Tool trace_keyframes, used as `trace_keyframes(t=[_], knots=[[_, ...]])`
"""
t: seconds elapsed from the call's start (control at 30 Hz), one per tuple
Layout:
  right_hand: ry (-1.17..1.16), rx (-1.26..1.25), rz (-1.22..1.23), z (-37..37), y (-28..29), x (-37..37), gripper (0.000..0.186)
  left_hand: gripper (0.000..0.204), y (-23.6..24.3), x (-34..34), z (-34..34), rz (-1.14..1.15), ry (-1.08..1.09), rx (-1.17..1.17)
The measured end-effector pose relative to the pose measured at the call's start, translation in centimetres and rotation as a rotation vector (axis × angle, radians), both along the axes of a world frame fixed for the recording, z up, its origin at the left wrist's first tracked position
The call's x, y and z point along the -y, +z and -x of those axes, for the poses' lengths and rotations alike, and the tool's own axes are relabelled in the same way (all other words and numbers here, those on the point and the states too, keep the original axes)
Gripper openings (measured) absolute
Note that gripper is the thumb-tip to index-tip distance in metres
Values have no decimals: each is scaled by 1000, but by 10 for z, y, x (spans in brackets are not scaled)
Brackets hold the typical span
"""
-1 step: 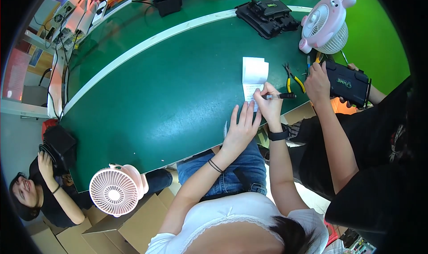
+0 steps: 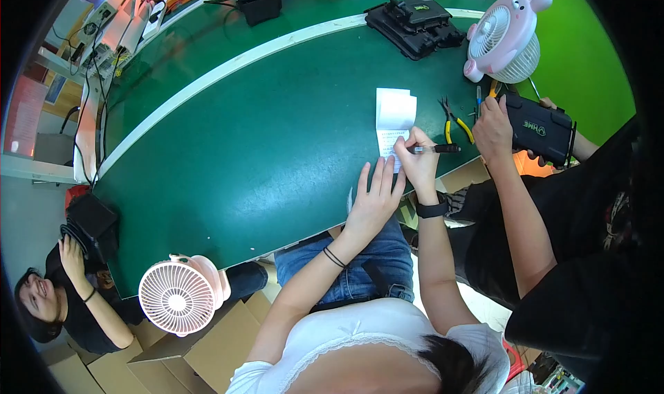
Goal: Inspect electronic device cases and record findings on a notepad at a workshop bench.
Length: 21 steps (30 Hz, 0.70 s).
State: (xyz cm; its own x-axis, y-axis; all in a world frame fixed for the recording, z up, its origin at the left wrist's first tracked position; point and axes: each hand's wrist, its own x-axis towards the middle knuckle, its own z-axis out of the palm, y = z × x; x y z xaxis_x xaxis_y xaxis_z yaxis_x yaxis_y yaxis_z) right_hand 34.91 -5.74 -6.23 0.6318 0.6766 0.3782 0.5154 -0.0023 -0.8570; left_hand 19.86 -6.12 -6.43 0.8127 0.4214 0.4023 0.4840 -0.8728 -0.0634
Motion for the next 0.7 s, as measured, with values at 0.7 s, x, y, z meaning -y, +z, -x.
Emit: trace_keyframes(t=[0.7], knots=[[-28, -24, 13, 3, 4, 1, 29, 44, 0, 0, 2, -3, 2, -8]])
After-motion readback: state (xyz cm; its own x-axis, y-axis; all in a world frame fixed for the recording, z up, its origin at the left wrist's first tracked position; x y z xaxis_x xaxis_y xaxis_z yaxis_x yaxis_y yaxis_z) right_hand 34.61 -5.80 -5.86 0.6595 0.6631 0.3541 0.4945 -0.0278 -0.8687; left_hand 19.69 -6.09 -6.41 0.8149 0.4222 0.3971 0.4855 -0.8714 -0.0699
